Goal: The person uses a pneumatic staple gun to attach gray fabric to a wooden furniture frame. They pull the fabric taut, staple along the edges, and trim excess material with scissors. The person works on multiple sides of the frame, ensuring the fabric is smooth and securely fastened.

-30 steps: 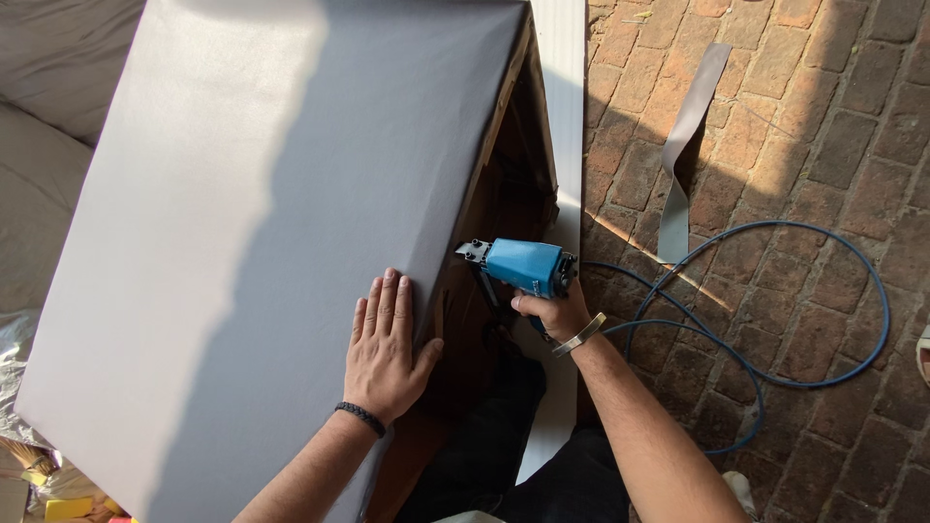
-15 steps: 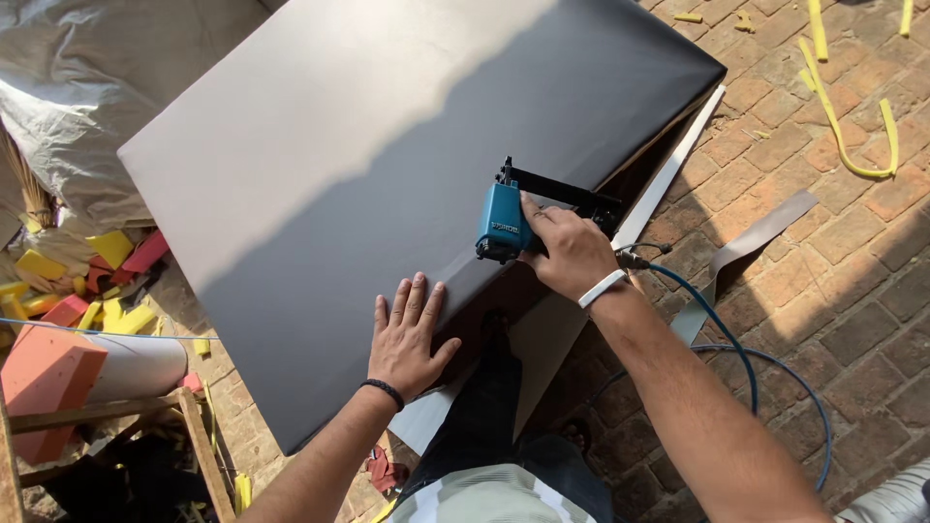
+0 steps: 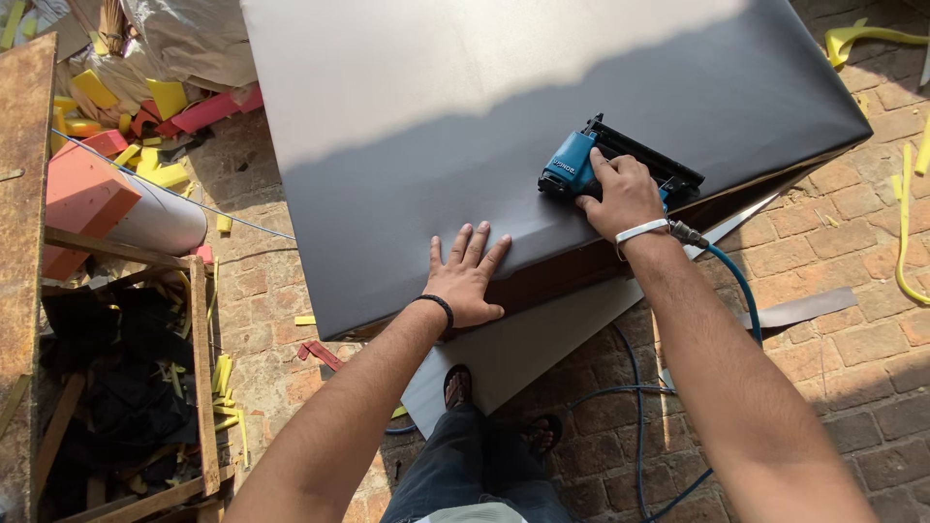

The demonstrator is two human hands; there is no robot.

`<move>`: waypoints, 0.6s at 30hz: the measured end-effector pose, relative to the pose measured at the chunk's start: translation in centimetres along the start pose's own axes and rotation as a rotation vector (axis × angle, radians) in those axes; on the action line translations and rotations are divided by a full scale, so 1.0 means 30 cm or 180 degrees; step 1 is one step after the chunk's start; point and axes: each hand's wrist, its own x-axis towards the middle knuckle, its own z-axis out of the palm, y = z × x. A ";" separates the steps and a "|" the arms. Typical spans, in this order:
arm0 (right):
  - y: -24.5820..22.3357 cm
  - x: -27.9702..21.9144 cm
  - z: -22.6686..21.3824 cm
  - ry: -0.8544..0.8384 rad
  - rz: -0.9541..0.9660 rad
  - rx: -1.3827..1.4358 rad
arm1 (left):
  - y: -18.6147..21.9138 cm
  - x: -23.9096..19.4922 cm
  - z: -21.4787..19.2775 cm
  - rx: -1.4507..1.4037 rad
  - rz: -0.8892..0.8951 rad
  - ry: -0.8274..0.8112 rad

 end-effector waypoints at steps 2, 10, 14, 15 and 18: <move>-0.004 -0.104 -0.012 0.0778 -0.0150 0.0507 | 0.009 -0.013 0.005 -0.0001 0.0030 0.0025; -0.083 -0.364 0.117 -0.0516 0.3149 0.4038 | 0.009 -0.020 -0.006 0.0061 0.0053 0.0012; -0.057 -0.310 0.172 -0.0425 0.2716 0.4075 | -0.002 -0.016 -0.006 0.0051 0.0075 0.0003; -0.045 -0.309 0.180 -0.0448 0.2685 0.4082 | 0.000 -0.013 -0.003 0.0061 0.0069 -0.0002; -0.041 -0.323 0.228 -0.0092 0.2790 0.4222 | -0.002 -0.013 0.003 0.0106 0.0061 -0.0017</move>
